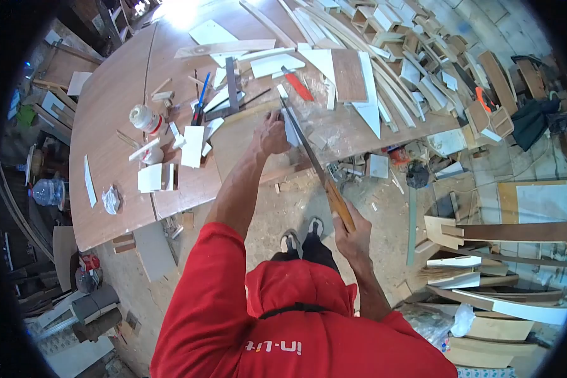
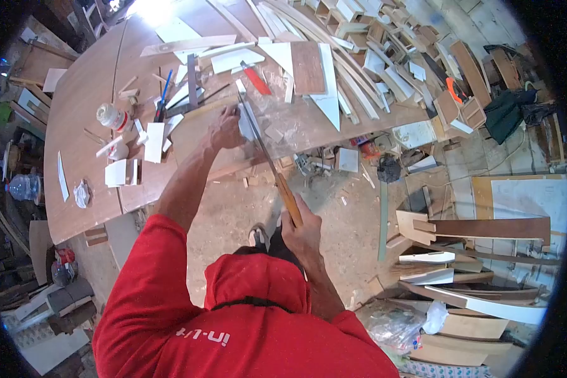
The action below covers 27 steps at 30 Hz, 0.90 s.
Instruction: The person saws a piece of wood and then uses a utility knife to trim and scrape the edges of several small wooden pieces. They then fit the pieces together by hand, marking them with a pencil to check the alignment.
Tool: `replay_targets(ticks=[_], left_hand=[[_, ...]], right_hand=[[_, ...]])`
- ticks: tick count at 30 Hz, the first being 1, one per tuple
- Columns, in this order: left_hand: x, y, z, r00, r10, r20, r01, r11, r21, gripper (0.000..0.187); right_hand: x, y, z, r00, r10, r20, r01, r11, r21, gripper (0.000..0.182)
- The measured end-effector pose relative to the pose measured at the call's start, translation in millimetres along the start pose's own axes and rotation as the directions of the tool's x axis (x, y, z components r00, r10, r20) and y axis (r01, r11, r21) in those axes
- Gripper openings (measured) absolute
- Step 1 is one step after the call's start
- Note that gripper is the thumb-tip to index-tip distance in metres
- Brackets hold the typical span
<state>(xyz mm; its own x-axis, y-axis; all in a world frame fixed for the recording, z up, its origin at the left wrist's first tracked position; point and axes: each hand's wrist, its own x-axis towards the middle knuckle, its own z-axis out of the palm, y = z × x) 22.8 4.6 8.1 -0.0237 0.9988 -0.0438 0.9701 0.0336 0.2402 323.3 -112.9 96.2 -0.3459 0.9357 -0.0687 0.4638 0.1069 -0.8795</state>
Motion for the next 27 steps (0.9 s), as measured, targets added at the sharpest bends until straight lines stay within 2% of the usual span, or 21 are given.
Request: replay_targets(ticks=[1, 2, 3, 5, 7, 9, 10, 11, 13, 15, 19, 22, 23, 25, 26, 27], left_hand=[[1.4, 0.4, -7.4, 0.999, 0.033, 0.003, -0.033, 0.999, 0.021, 0.035], [2.8, -4.9, 6.6, 0.998, -0.046, -0.053, 0.043, 0.997, -0.059, 0.034], [4.3, -3.9, 1.7, 0.997, -0.045, -0.062, 0.042, 0.998, -0.056, 0.034], [2.9, 1.3, -7.1, 1.000, -0.002, 0.001, 0.002, 1.000, 0.003, 0.034], [4.0, -0.8, 2.1, 0.998, -0.055, -0.030, 0.054, 0.998, -0.030, 0.042], [2.7, -0.8, 2.5, 0.995, -0.104, -0.002, 0.104, 0.993, -0.047, 0.080], [0.6, 5.6, -9.7, 0.984, -0.168, 0.063, 0.176, 0.974, -0.144, 0.083], [0.3, 5.6, -12.0, 0.984, -0.166, 0.060, 0.173, 0.976, -0.134, 0.083], [-2.0, 7.2, -10.8, 0.989, -0.145, -0.010, 0.141, 0.972, -0.186, 0.062], [0.5, 5.5, -5.2, 0.991, -0.129, -0.022, 0.124, 0.978, -0.168, 0.066], [0.7, 5.4, -9.8, 0.987, -0.162, 0.018, 0.163, 0.974, -0.157, 0.070], [0.0, 6.3, -7.2, 0.984, -0.177, 0.038, 0.181, 0.967, -0.178, 0.073], [0.3, 5.6, -7.3, 0.985, -0.172, 0.027, 0.174, 0.970, -0.167, 0.074], [0.7, 5.7, -11.0, 0.985, -0.163, 0.057, 0.170, 0.971, -0.169, 0.078], [0.6, 5.9, -13.6, 0.985, -0.156, 0.077, 0.167, 0.972, -0.166, 0.083], [1.7, 6.2, -15.3, 0.985, -0.156, 0.075, 0.166, 0.973, -0.162, 0.083]], right_hand=[[7.8, -1.1, 2.1, 1.000, -0.014, 0.010, 0.014, 1.000, -0.010, 0.037], [-2.2, 7.4, 0.4, 0.999, -0.043, -0.017, 0.043, 0.999, -0.026, 0.037], [-9.9, 9.5, -4.9, 0.998, -0.053, -0.021, 0.052, 0.998, -0.026, 0.037], [-24.5, 6.7, -15.6, 0.999, 0.041, 0.013, -0.041, 0.999, -0.013, 0.037], [-28.6, 3.3, -17.3, 1.000, 0.015, -0.004, -0.015, 1.000, -0.010, 0.038], [-27.5, 6.7, -15.2, 1.000, -0.016, -0.018, 0.016, 1.000, -0.002, 0.038], [-27.1, 9.5, -12.8, 0.999, -0.039, -0.007, 0.039, 0.999, 0.034, 0.039], [-25.3, 11.4, -9.7, 0.998, -0.059, 0.001, 0.058, 0.996, 0.070, 0.040], [-16.3, -0.7, -5.4, 1.000, -0.022, 0.001, 0.022, 0.996, 0.081, 0.039], [0.3, -10.6, -0.4, 0.977, 0.191, 0.092, -0.192, 0.981, -0.003, 0.036], [-11.4, 4.5, 5.0, 0.994, 0.105, 0.041, -0.107, 0.994, 0.038, 0.036], [-25.8, 9.8, -0.8, 0.997, -0.055, -0.051, 0.058, 0.997, 0.051, 0.036], [-18.7, 9.9, 2.6, 0.997, -0.051, -0.053, 0.054, 0.997, 0.051, 0.036], [2.9, 2.8, 8.7, 0.996, 0.070, 0.052, -0.064, 0.993, -0.099, 0.036], [8.4, 6.1, 18.0, 0.999, 0.041, -0.006, -0.041, 0.999, -0.008, 0.035], [4.4, 7.0, 17.8, 0.999, 0.038, -0.008, -0.039, 0.999, -0.005, 0.035]])
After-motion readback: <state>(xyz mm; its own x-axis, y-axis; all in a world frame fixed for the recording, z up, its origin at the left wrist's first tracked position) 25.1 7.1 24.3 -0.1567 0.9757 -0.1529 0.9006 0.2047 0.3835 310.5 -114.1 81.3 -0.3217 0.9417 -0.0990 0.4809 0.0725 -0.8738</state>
